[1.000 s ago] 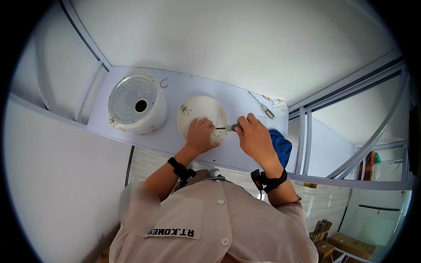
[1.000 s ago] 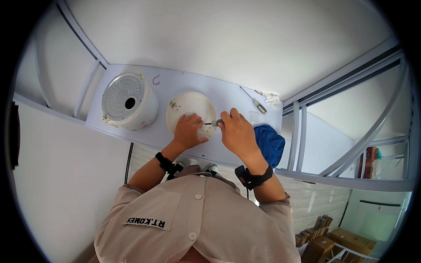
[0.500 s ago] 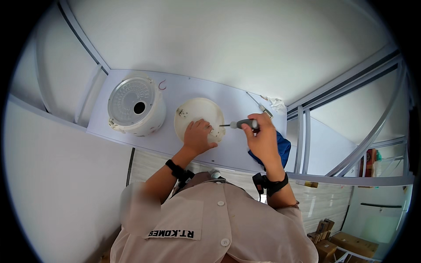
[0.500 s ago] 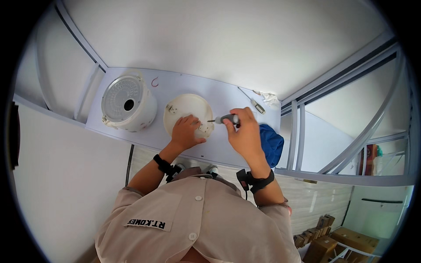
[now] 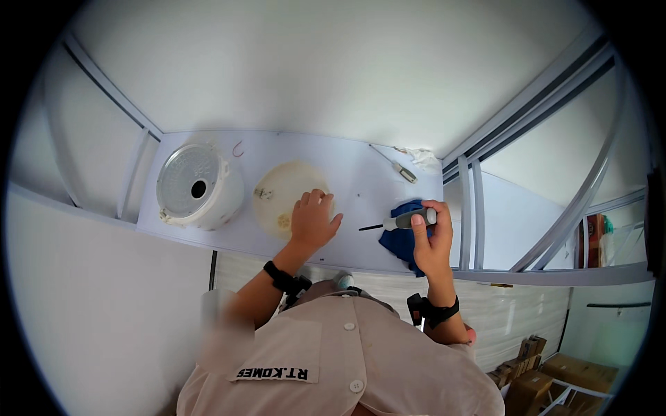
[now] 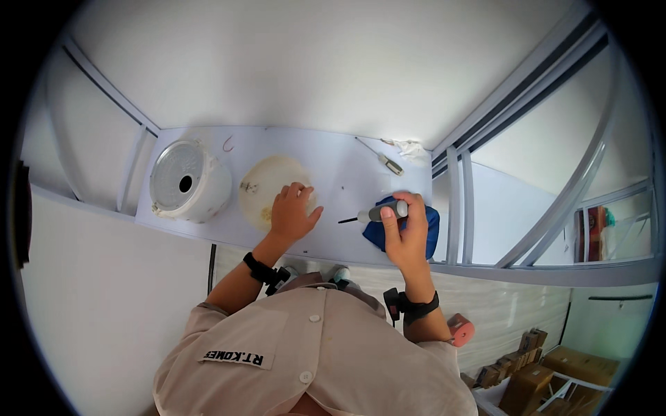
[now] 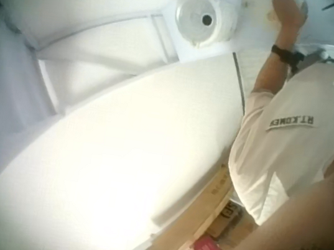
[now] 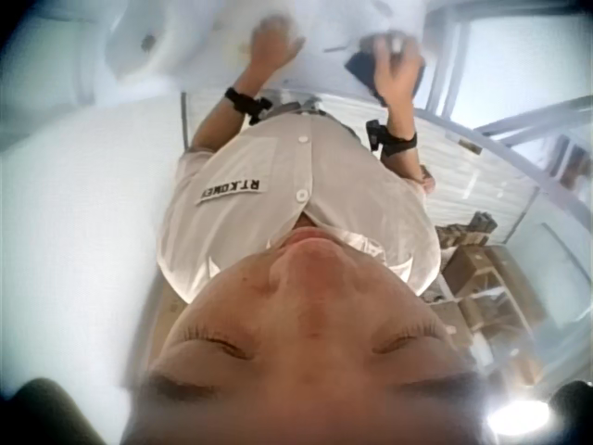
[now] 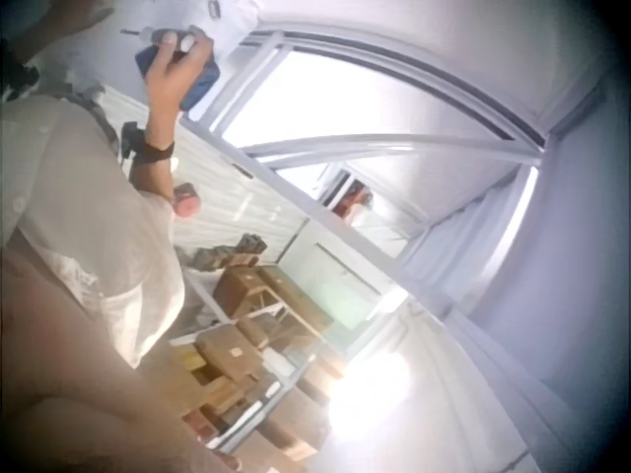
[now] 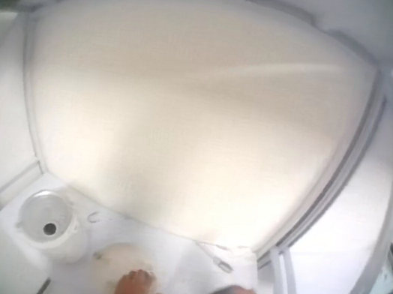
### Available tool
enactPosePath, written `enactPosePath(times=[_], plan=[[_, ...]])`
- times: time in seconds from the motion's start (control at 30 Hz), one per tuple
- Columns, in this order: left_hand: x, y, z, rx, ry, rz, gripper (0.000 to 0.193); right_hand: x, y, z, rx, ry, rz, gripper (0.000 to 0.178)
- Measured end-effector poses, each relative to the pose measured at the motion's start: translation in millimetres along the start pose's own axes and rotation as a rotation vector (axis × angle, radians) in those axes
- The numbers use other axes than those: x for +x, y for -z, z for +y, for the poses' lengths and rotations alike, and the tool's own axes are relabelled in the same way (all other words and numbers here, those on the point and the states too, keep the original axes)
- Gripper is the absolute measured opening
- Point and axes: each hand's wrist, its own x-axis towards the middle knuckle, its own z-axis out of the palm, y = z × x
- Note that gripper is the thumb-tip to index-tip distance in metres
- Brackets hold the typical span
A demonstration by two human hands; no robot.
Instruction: The person assembles a white plastic appliance component on a workbench. They use a screwdriver to tighten screws into a circular white plastic part, then place a larger white plastic cover over the assembly to complete the unit.
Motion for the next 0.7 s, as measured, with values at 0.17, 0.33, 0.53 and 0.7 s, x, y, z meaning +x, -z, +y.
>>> enactPosePath(times=[0.17, 0.33, 0.53, 0.7], plan=[[20, -38, 35, -0.071, -0.024, -0.112, 0.043, -12, 28, 17, -0.007, 0.048, -0.001, 0.032], [47, -94, 37, -0.126, 0.032, -0.131, 0.041, -24, 58, 17, -0.051, 0.114, -0.09, 0.03], [68, -150, 22, 0.033, 0.113, -0.064, 0.025, -33, 82, 24, -0.072, 0.125, -0.195, 0.03], [78, -146, 35, -0.006, 0.11, -0.082, 0.019, -41, 97, 33, -0.052, 0.085, -0.201, 0.032]])
